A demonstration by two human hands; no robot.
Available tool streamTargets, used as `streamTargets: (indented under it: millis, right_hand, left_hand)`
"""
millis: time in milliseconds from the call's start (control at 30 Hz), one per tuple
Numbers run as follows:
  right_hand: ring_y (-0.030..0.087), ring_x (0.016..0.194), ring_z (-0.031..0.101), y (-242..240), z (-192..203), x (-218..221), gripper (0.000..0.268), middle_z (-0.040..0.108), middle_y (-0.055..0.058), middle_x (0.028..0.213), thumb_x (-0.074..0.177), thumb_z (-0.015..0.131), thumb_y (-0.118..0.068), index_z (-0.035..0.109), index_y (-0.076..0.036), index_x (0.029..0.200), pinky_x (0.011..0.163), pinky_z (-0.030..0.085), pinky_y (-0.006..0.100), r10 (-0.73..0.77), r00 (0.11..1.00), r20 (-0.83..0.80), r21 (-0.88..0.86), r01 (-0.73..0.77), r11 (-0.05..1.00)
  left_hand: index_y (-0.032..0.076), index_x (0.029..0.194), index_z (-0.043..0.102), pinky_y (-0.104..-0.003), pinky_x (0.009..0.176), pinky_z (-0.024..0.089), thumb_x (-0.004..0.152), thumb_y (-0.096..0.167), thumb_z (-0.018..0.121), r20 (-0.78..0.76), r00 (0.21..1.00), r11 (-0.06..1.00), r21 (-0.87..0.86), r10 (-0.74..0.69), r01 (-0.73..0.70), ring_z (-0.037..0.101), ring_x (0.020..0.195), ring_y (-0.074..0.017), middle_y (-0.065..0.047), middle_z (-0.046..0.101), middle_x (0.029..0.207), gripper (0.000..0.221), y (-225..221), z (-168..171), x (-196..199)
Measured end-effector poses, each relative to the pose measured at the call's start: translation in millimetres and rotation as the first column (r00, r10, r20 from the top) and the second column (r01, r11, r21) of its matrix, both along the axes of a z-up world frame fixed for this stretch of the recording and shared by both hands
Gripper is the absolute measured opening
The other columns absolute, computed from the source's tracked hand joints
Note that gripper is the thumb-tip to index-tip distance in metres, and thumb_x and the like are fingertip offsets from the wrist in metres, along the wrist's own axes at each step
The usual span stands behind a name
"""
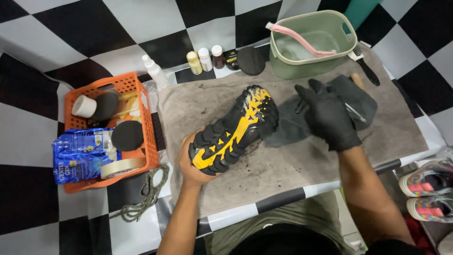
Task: Cleaning and inspecting the sole of a hiking boot using a scraping tool and a brush.
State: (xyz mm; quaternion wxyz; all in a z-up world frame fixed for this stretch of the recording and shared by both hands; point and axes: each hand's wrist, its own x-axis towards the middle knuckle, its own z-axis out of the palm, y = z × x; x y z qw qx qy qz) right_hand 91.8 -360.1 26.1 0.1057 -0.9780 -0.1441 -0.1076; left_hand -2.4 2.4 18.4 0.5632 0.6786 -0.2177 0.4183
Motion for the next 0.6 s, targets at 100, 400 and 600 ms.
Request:
streamTargets:
  millis: [100,400,600]
  right_hand:
    - [0.04,0.112,0.07,13.3,13.9,-35.6,0.046,0.072,0.014,0.122,0.088,0.071,-0.031,0.069,-0.024,0.133,0.094,0.056,0.047,-0.047,0.991,0.126,-0.115,0.062,0.991]
    - [0.056,0.103,0.066,-16.4,68.4,-53.3,0.071,0.066,0.021,0.134,0.094,0.06,-0.026,0.045,-0.031,0.162,0.082,0.054,0.066,-0.438,0.892,-0.116,0.009,0.442,0.897]
    - [0.043,0.102,0.07,-74.5,6.4,-44.0,0.034,0.073,0.022,0.118,0.094,0.067,-0.02,0.071,-0.008,0.126,0.081,0.057,0.055,-0.368,0.919,-0.141,0.04,0.376,0.926]
  left_hand:
    - [-0.011,0.116,0.063,-0.044,0.093,0.056,0.072,0.036,0.093,0.047,0.998,0.999,0.037,0.037,-0.039,0.07,0.1,-0.0324,-0.023,0.07,0.108,0.071,-0.7,-2.3,2.4]
    - [-0.004,0.134,0.056,-0.048,0.109,0.053,0.076,0.064,0.076,-0.079,0.996,0.982,0.188,0.032,-0.017,0.064,0.123,-0.0355,-0.02,0.063,0.133,0.091,9.4,-29.0,-2.8]
    - [-0.004,0.138,0.05,-0.053,0.109,0.053,0.076,0.07,0.073,-0.04,0.999,0.987,0.161,0.006,0.0,0.063,0.125,-0.0387,-0.024,0.062,0.135,0.1,9.1,-33.9,-1.0]
